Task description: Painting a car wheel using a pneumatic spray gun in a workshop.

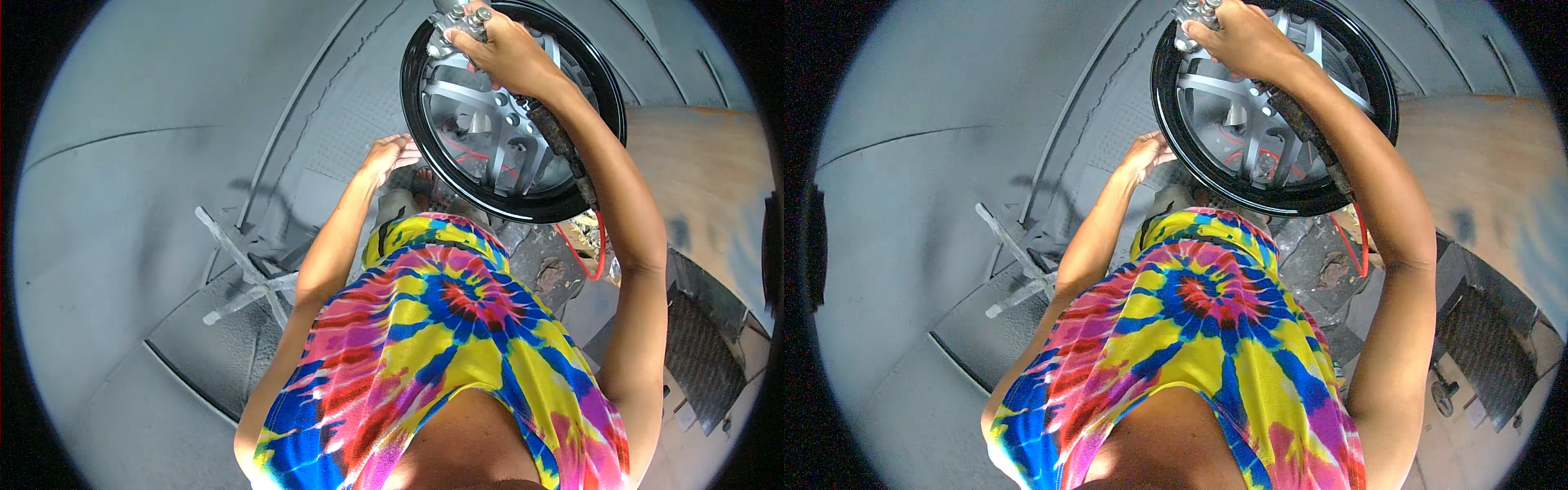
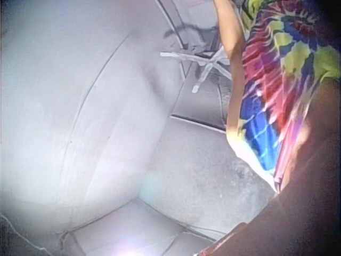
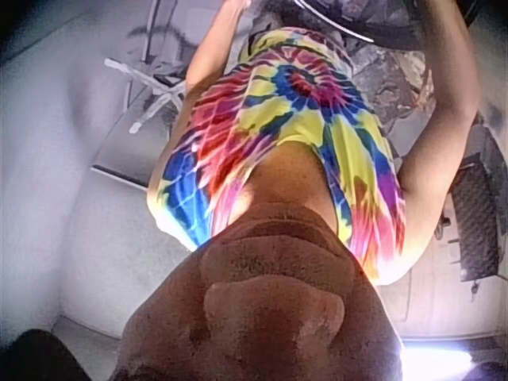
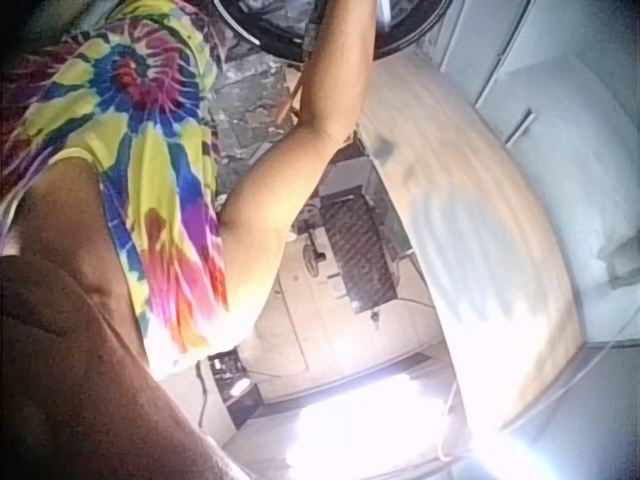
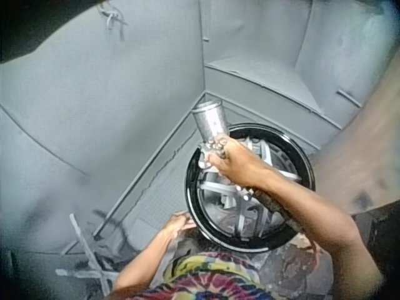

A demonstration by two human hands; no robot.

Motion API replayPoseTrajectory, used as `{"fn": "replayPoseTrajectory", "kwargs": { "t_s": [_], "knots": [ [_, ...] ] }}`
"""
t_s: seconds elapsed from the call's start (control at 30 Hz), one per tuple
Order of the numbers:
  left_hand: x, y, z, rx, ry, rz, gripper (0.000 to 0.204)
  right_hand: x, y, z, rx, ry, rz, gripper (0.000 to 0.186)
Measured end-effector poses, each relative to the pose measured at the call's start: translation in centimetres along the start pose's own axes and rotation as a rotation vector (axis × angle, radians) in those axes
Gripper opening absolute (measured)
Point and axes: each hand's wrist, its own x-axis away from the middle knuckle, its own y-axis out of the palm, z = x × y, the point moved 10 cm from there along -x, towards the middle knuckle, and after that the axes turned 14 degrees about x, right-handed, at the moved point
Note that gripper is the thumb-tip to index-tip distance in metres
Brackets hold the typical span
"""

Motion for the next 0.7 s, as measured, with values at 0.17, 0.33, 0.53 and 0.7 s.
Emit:
{"fn": "replayPoseTrajectory", "kwargs": {
  "t_s": [0.17,0.33,0.53,0.7],
  "knots": [
    [-0.8,-0.4,-0.2,-0.007,0.009,-0.008,0.024,-0.3,0.7,0.3,-0.050,0.029,-0.034,0.024],
    [-1.1,-0.2,-0.2,-0.017,0.017,-0.006,0.022,0.0,0.2,0.7,-0.106,0.090,-0.037,0.022],
    [-1.5,-0.9,-0.4,-0.027,0.005,-0.004,0.022,0.1,-1.1,0.5,-0.054,0.091,0.011,0.025],
    [-0.8,-0.3,0.3,-0.058,0.015,0.007,0.022,0.2,-1.3,0.7,-0.056,0.101,0.009,0.026]
  ]
}}
